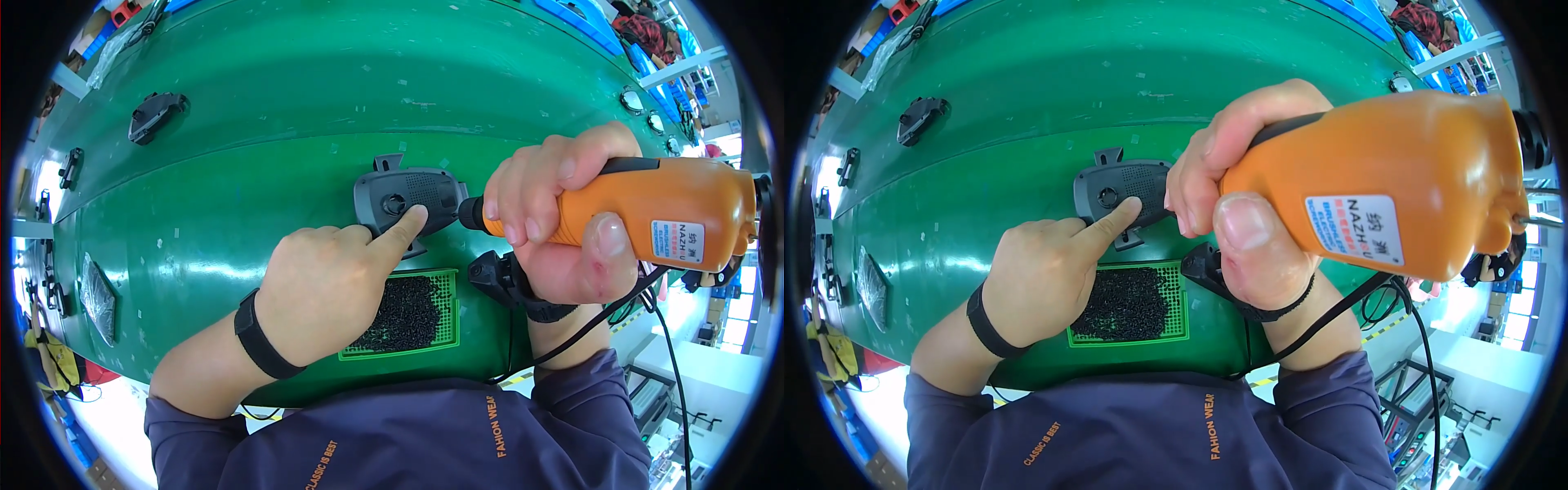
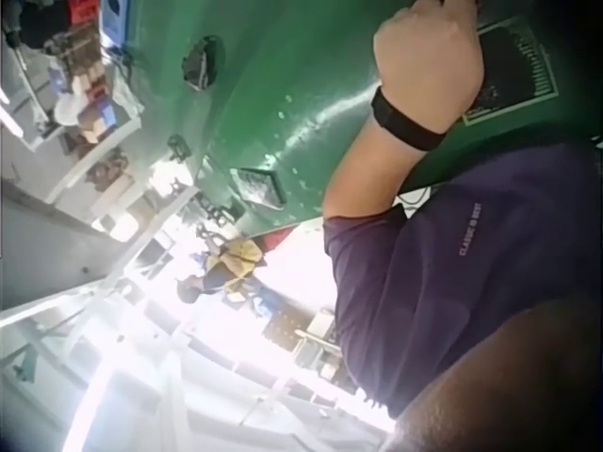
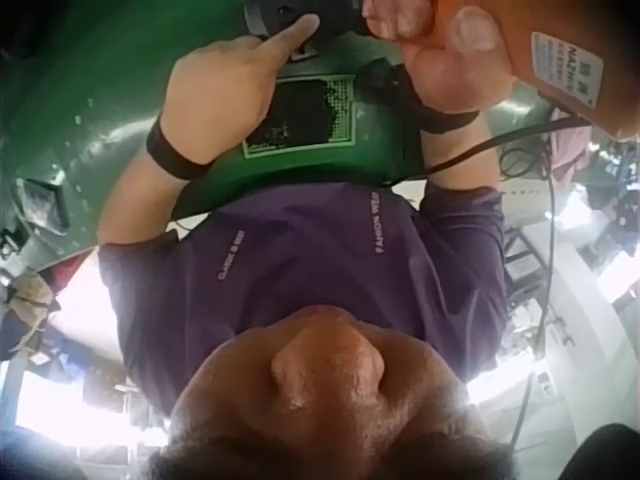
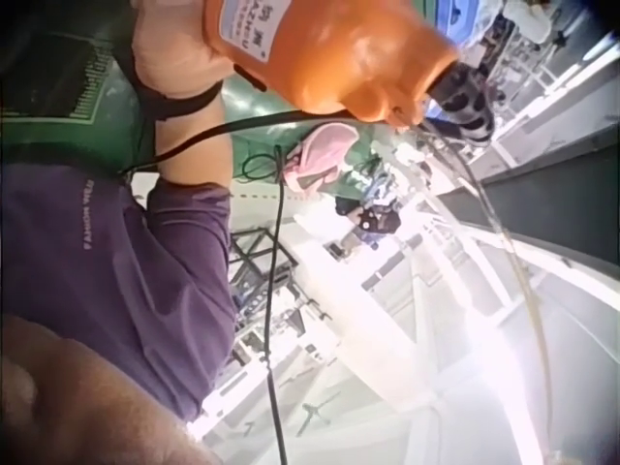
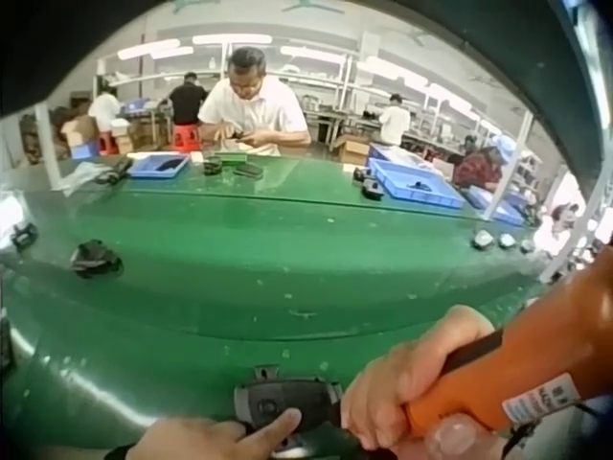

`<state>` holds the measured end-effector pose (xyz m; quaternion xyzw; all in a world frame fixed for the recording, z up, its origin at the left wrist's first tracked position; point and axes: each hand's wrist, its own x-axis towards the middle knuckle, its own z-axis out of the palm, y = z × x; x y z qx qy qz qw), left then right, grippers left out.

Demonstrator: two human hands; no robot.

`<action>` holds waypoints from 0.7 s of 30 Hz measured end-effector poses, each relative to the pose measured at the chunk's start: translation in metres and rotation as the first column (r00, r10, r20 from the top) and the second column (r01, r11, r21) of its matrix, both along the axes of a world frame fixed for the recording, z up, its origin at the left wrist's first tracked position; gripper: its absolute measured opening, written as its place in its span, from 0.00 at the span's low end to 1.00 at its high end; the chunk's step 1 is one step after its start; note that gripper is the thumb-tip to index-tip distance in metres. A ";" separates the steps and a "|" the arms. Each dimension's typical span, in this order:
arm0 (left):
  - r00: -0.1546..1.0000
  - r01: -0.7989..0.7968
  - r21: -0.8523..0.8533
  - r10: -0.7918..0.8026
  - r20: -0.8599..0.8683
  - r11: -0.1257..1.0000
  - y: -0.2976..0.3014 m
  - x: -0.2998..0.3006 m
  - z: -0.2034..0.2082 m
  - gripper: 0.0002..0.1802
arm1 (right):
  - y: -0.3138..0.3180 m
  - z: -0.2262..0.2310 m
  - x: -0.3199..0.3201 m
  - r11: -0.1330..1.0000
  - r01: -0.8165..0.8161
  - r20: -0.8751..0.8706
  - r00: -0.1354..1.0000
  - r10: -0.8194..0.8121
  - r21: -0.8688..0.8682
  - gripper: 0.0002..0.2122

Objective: Assemble small plastic components using an electric screwdriver by fastening screws into pre-drilled holes.

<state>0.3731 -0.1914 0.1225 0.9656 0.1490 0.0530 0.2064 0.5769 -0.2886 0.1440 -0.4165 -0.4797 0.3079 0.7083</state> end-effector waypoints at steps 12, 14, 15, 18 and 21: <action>1.000 -0.006 0.037 0.006 0.003 0.999 -0.004 -0.001 -0.002 0.33 | -0.001 -0.013 0.000 0.995 -0.024 -0.103 0.994 0.035 0.098 0.19; 1.000 -0.018 0.053 0.017 0.025 0.998 -0.001 -0.005 0.003 0.33 | -0.001 -0.010 0.000 0.993 -0.053 -0.052 0.997 0.058 0.103 0.19; 1.000 0.001 0.030 -0.001 0.008 1.000 0.001 -0.008 0.006 0.33 | -0.002 -0.008 -0.001 0.994 -0.026 -0.073 0.997 0.034 0.111 0.19; 1.000 0.021 -0.025 -0.022 -0.015 0.999 0.007 -0.015 0.012 0.33 | -0.007 0.004 -0.004 0.993 0.007 -0.110 0.994 0.005 0.115 0.20; 0.984 -0.075 -0.145 0.096 0.150 0.987 0.007 -0.024 0.020 0.37 | -0.012 0.032 -0.013 0.985 0.020 -0.052 0.999 -0.011 0.169 0.21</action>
